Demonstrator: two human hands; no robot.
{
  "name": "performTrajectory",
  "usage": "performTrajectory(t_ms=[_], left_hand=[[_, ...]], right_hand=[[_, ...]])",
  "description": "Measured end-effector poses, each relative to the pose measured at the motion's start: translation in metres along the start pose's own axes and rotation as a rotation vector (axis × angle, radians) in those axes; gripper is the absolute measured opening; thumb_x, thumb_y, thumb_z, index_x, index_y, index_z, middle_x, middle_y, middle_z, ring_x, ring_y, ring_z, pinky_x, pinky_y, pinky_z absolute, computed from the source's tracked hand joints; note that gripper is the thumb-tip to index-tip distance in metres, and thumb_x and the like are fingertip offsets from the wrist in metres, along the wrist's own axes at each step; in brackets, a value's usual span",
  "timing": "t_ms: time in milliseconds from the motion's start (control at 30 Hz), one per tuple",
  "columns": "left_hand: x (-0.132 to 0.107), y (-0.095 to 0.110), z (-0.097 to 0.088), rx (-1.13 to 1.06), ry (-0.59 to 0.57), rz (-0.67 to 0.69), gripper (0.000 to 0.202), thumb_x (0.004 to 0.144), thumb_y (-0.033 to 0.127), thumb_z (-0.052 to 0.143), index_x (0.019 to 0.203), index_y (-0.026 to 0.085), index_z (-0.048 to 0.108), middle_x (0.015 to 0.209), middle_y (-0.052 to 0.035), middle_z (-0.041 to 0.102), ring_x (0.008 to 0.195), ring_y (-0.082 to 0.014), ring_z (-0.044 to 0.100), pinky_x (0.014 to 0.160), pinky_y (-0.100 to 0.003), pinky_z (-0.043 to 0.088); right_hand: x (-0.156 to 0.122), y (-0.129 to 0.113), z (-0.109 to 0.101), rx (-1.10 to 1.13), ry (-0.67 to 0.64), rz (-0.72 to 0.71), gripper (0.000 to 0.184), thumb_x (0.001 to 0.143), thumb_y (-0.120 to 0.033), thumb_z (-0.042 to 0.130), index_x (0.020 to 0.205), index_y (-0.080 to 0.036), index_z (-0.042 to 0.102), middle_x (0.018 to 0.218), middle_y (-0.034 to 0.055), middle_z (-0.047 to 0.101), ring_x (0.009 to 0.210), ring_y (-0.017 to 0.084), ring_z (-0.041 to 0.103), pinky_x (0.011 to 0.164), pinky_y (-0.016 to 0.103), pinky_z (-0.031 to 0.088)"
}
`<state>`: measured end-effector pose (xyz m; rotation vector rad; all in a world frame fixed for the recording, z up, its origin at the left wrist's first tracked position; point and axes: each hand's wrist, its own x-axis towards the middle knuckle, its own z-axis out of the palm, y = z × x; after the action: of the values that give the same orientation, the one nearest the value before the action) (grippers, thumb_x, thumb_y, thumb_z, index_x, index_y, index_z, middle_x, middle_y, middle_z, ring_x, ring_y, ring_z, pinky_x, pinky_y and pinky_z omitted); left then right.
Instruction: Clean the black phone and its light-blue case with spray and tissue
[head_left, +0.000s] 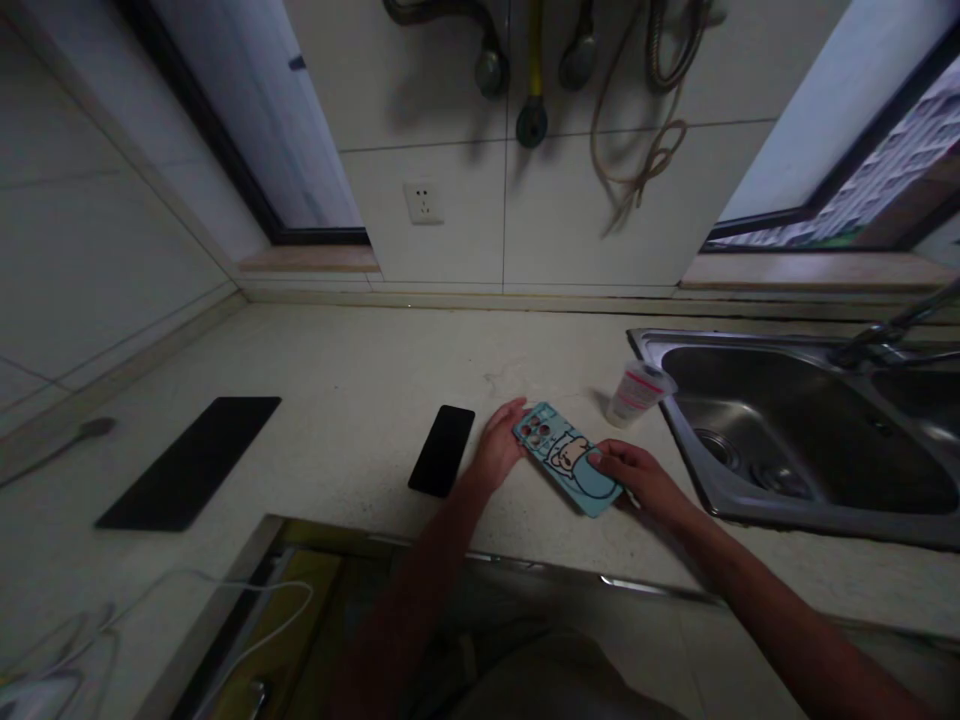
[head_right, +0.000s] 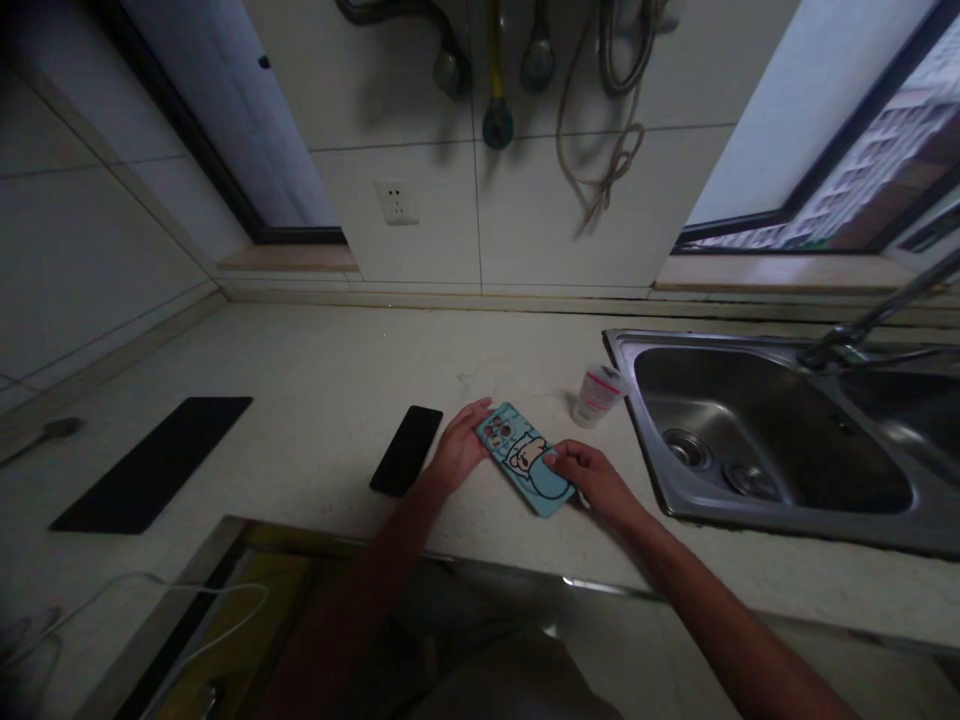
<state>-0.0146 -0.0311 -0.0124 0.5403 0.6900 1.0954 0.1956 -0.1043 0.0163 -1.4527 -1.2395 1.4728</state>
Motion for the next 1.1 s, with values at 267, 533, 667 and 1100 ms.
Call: performTrajectory(t_ms=[267,533,667,1100], left_hand=[[-0.021,0.013,0.002,0.5,0.229,0.577,0.023,0.081,0.017,0.068,0.102,0.023,0.07,0.124,-0.0099,0.062,0.126,-0.0258,0.053,0.107,-0.036,0.04],[-0.053,0.047,-0.018,1.615,0.559,0.478,0.06,0.081,0.032,0.068,0.137,0.017,0.052,0.141,-0.0226,0.051,0.138,-0.0394,0.037,0.114,-0.054,0.027],[-0.065,0.055,-0.025,1.887,0.589,0.213,0.077,0.081,0.048,0.067,0.145,0.013,0.042,0.133,-0.0272,0.055,0.125,-0.0427,0.048,0.1,-0.051,0.04],[-0.057,0.073,-0.043,1.886,0.634,0.091,0.064,0.073,0.049,0.068,0.126,0.015,0.053,0.112,-0.0205,0.059,0.109,-0.0372,0.058,0.084,-0.041,0.047]], right_hand=[[-0.007,-0.006,-0.019,-0.46,0.343,-0.281,0.038,0.082,-0.056,0.059,0.094,-0.02,0.067,0.076,0.0037,0.066,0.058,0.017,0.054,0.049,0.028,0.041],[-0.002,0.006,0.002,-1.105,0.342,-0.466,0.031,0.092,-0.036,0.054,0.116,-0.023,0.067,0.103,0.0081,0.075,0.075,0.023,0.068,0.063,0.031,0.047],[-0.001,0.008,0.018,-1.172,0.198,-0.409,0.031,0.092,-0.041,0.057,0.115,-0.023,0.068,0.096,0.008,0.077,0.072,0.022,0.069,0.059,0.029,0.045],[0.014,-0.002,0.003,-0.935,0.044,-0.514,0.049,0.094,-0.042,0.054,0.133,-0.014,0.058,0.122,0.0167,0.068,0.103,0.028,0.067,0.088,0.04,0.052]])
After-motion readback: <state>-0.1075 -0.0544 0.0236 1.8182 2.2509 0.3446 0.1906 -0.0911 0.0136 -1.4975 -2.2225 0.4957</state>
